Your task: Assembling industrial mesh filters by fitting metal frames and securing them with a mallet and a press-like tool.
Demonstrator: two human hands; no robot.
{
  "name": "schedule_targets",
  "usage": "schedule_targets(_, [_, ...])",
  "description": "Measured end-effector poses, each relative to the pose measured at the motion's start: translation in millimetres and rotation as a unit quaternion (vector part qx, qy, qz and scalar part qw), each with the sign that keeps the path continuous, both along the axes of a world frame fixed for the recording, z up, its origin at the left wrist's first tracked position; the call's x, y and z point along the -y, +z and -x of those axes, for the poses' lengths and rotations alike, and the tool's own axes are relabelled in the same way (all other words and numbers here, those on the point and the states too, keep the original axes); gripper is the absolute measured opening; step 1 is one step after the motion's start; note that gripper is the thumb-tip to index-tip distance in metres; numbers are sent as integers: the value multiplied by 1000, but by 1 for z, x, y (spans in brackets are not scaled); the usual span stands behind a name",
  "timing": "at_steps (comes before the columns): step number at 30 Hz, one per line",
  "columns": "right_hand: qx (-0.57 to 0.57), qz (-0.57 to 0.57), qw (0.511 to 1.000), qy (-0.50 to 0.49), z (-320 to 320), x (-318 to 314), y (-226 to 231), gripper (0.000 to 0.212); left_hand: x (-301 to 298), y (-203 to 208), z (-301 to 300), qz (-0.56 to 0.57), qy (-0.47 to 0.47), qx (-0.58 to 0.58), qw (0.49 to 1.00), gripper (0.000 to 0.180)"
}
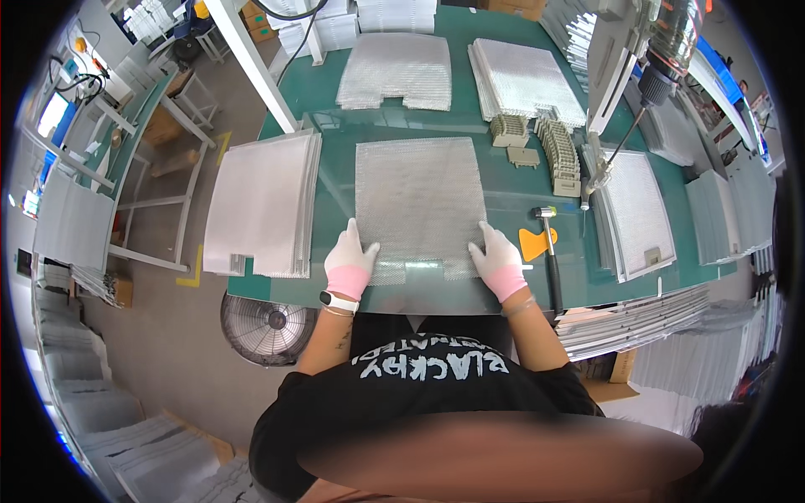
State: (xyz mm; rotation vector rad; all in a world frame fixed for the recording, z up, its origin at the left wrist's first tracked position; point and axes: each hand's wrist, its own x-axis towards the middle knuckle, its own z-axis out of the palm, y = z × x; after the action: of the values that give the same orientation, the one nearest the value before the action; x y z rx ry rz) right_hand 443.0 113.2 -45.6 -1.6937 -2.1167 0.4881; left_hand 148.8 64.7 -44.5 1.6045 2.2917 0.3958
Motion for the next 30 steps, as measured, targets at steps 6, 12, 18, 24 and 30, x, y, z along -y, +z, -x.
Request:
schedule_targets(6, [70,30,984,158,-19,-86,55,41,-7,22,20,-40,-105,-106,988,66])
schedule_targets(12, [197,-91,952,-218,-60,-323,40,81,-33,6,22,-82,-261,-70,959,49])
schedule_targets(18, [159,80,960,-214,-62,-377,37,93,-11,14,42,-301,-128,68,943,39])
schedule_targets(24, [172,77,969,-158,-40,-374,61,92,26,17,53,-323,-70,136,934,46])
schedule_targets(30, [210,99,961,-152,-29,-376,57,85,49,31,43,-300,-112,139,937,47])
